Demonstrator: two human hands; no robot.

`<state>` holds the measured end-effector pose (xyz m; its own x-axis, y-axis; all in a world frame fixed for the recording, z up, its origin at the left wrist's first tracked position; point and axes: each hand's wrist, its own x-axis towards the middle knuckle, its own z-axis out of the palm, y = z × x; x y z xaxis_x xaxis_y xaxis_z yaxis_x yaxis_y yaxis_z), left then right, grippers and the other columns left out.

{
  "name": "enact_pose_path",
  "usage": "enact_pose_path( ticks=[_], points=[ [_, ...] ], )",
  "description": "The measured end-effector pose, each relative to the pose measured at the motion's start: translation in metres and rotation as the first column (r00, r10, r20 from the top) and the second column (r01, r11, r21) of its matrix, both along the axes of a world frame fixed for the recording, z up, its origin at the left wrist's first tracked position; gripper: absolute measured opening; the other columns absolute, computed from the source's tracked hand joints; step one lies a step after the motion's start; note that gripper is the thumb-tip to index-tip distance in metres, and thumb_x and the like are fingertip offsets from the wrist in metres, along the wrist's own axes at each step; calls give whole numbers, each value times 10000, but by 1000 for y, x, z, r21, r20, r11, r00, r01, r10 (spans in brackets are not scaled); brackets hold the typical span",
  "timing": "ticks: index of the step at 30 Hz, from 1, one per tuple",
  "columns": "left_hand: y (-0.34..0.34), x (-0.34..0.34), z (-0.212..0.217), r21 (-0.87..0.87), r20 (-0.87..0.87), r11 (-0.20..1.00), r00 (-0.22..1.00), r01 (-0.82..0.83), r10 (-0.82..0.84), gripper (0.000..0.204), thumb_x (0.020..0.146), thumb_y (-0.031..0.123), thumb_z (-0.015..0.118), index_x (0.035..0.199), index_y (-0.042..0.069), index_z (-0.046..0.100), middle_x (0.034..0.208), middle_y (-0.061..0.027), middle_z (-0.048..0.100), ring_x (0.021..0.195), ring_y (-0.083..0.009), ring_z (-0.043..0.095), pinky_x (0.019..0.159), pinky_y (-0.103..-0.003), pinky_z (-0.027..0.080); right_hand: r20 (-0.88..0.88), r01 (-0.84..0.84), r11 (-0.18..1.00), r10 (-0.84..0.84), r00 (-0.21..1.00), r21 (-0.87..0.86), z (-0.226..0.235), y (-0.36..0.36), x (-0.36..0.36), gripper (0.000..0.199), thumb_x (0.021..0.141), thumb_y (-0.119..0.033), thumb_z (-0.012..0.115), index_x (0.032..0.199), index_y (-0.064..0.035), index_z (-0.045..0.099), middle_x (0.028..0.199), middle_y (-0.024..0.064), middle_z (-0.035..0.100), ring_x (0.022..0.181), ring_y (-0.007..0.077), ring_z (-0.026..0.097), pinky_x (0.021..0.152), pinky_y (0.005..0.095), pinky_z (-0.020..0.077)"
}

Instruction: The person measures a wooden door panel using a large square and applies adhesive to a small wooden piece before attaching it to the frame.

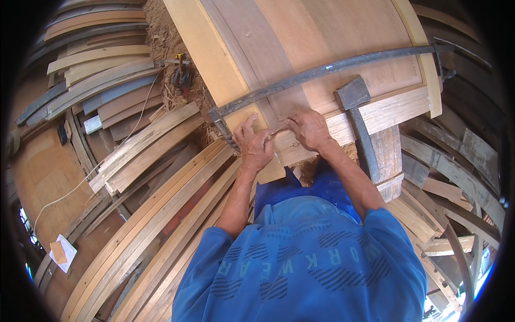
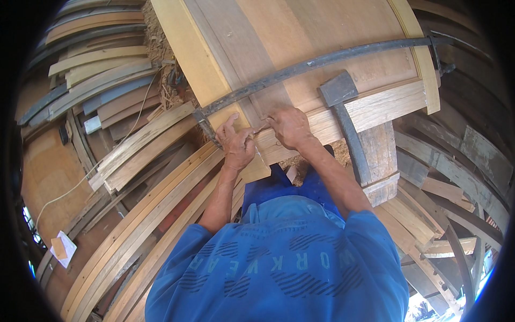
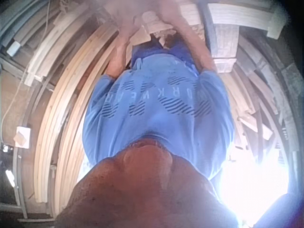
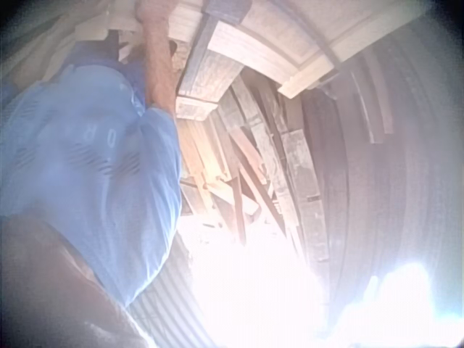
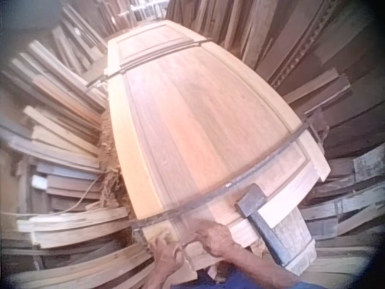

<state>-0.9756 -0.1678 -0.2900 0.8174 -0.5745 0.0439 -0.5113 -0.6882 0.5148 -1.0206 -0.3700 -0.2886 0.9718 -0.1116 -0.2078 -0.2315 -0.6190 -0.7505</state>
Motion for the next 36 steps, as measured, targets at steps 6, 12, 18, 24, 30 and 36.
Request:
enact_pose_path(
  ticks=[6, 12, 18, 24, 30, 36],
  points=[
    [-1, 0, 0, 9, 2, 1000, 1000, -1, 1, 290, 647, 63, 629, 871, 204, 748, 1351, -177, 516, 1206, -377, 382, 1001, -488, 271, 86, -36, 999, 34, 996, 26, -4, 8, -3, 174, 883, -207, 652, 926, -48, 708, 890, 160, 673, 851, 363, 639, 767, 446, 501],
    [0, 0, 1, 14, 1, 1000, 1000, 1, -1, 286, 650, 64, 632, 873, 195, 752, 1352, -182, 514, 1206, -377, 380, 1004, -492, 275, 46, -32, 998, 29, 999, 48, -7, 9, -4, 189, 872, -214, 671, 915, -35, 713, 900, 169, 689, 850, 370, 642, 771, 449, 501],
    [-2, 0, 5, 14, -6, 1000, 1000, -6, 6, 310, 656, 60, 621, 892, 205, 760, 1358, -187, 509, 1212, -379, 379, 1007, -492, 276, -9, -5, 993, 6, 1000, 115, 10, 4, -6, 194, 877, -194, 656, 947, -21, 711, 901, 186, 693, 867, 370, 647, 795, 445, 505],
    [1, 1, 4, -6, -50, 1000, 999, -9, 9, 343, 663, 50, 605, 939, 196, 746, 1372, -174, 498, 1217, -379, 382, 1018, -489, 278, -63, 131, 980, -122, 990, 150, 29, -5, -39, 163, 860, -149, 623, 947, -23, 680, 889, 192, 672, 867, 394, 628, 791, 474, 491],
    [13, 11, 5, -52, -71, 997, 995, 60, -64, 517, 677, 51, 609, 1183, 154, 622, 1386, -164, 469, 1198, -392, 392, 1023, -499, 293, -90, 137, 981, -126, 988, 136, 35, 19, -60, 159, 848, -151, 623, 920, -21, 679, 891, 193, 670, 858, 398, 619, 789, 482, 487],
    [27, 17, -11, -101, -78, 977, 977, 189, -197, 607, 695, 48, 611, 1295, 67, 521, 1387, -190, 450, 1258, -386, 410, 1036, -506, 299, -54, -30, 996, 26, 998, -83, 25, 50, -61, 182, 847, -189, 585, 874, -58, 708, 875, 155, 684, 853, 374, 632, 746, 478, 495]
  ],
)
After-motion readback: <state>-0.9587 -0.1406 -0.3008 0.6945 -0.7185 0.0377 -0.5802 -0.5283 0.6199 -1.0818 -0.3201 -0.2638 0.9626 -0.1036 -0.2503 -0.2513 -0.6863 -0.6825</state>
